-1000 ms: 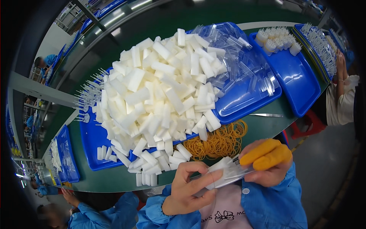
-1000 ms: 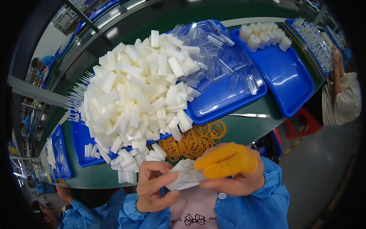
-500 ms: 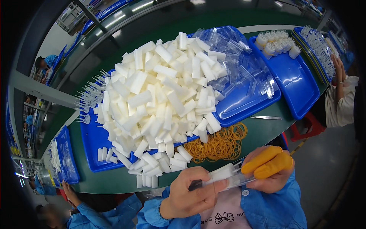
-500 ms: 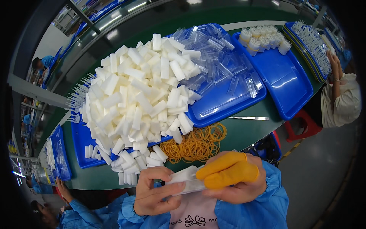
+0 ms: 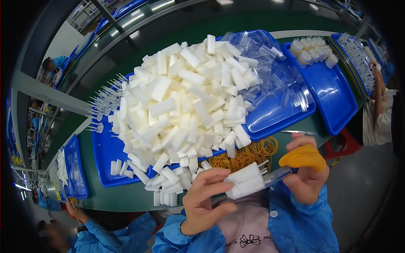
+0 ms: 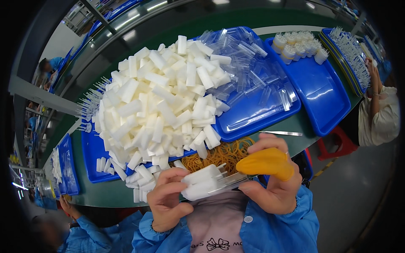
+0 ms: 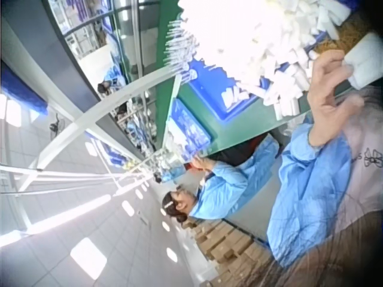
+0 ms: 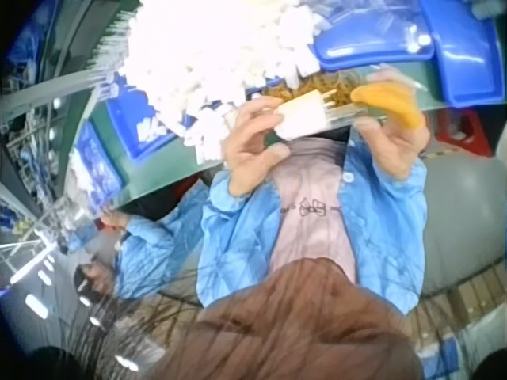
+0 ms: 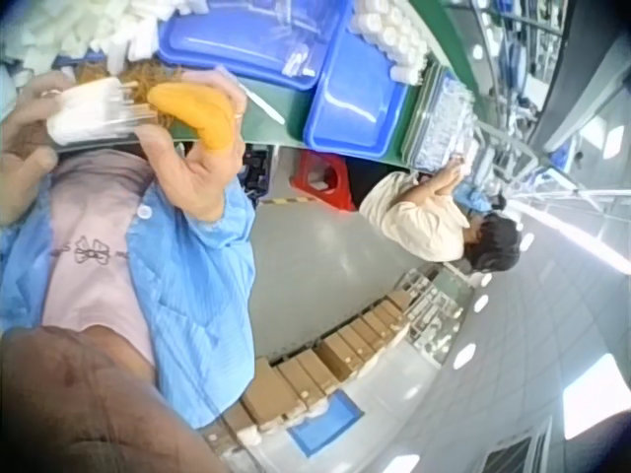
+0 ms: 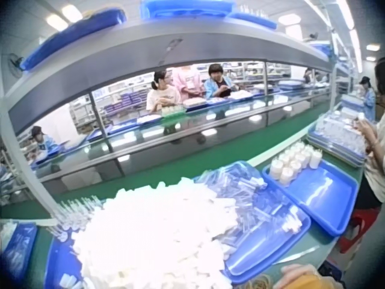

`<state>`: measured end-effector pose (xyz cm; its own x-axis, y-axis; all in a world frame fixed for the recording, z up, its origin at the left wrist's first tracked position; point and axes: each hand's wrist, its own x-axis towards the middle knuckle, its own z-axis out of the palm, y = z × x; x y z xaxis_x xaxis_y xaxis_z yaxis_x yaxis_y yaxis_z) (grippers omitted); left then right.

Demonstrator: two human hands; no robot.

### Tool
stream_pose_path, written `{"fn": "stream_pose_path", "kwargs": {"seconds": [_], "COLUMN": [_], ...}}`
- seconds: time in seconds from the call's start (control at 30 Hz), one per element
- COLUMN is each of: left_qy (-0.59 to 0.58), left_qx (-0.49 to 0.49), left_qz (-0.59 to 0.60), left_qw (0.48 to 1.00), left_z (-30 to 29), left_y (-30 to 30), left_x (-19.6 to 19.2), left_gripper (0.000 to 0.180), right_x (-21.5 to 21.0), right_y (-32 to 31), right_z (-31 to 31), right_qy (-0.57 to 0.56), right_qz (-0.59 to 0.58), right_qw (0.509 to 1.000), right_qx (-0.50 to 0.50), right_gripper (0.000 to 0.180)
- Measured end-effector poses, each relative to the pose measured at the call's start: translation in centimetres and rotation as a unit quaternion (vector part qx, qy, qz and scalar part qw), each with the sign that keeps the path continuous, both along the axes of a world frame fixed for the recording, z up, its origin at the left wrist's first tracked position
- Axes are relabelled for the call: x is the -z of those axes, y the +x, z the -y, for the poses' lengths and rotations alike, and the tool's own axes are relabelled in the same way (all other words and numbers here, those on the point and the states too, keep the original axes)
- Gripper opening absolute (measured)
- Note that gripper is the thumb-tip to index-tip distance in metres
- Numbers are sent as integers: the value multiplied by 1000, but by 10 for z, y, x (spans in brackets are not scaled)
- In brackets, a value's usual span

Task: The person assembles cotton swabs by inserting white cotton tips into clear plastic sticks. They then bundle the assembled swabs with a yellow rubber band and place the finished bundle into a clear plastic bag. The process is repeated continuously throughout the video.

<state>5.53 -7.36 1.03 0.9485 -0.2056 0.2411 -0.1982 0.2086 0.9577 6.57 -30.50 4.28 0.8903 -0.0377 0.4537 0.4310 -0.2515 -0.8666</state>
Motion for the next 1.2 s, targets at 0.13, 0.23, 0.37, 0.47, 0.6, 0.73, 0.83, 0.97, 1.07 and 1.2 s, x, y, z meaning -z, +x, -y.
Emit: {"fn": "stream_pose_path", "kwargs": {"seconds": [0.13, 0.23, 0.37, 0.47, 0.6, 0.73, 0.83, 0.97, 1.07, 1.2], "left_qy": [-130, -107, -81, -72, -62, -110, -132, -159, -163, -163], "left_qx": [-7, 27, 23, 21, 21, -12, -15, -13, -4, 2], "left_qz": [-154, -113, -76, -65, -61, -92, -119, -133, -135, -150], "left_qw": [980, 987, 994, 995, 996, 990, 984, 978, 977, 975], "left_z": [9, 7, 4, 5, 5, 5, 3, 3, 3, 3], "left_y": [-2, -2, -7, -8, -7, -8, -6, -3, -3, -2], "left_x": [-16, -12, -7, -9, -10, -1, 2, 0, -1, -1], "left_gripper": [41, 43, 44, 43, 44, 46, 45, 43, 42, 41], "right_x": [2, -3, -6, 1, 3, -1, -3, 16, 37, 52], "right_y": [-3, -9, -12, -13, -10, 4, 29, 78, 99, 109], "right_z": [4, -4, -10, -15, -12, -5, 23, 59, 63, 60], "right_qy": [-56, -62, -59, -42, -41, -45, -18, -297, -456, -526], "right_qz": [46, 25, 26, 21, 19, 25, -55, -51, -86, -124], "right_qw": [997, 997, 996, 997, 996, 988, 995, 944, 869, 821], "right_qx": [-22, -49, -62, -65, -74, -145, -87, 136, 172, 182], "right_gripper": [28, 25, 25, 25, 26, 29, 30, 36, 35, 34]}}
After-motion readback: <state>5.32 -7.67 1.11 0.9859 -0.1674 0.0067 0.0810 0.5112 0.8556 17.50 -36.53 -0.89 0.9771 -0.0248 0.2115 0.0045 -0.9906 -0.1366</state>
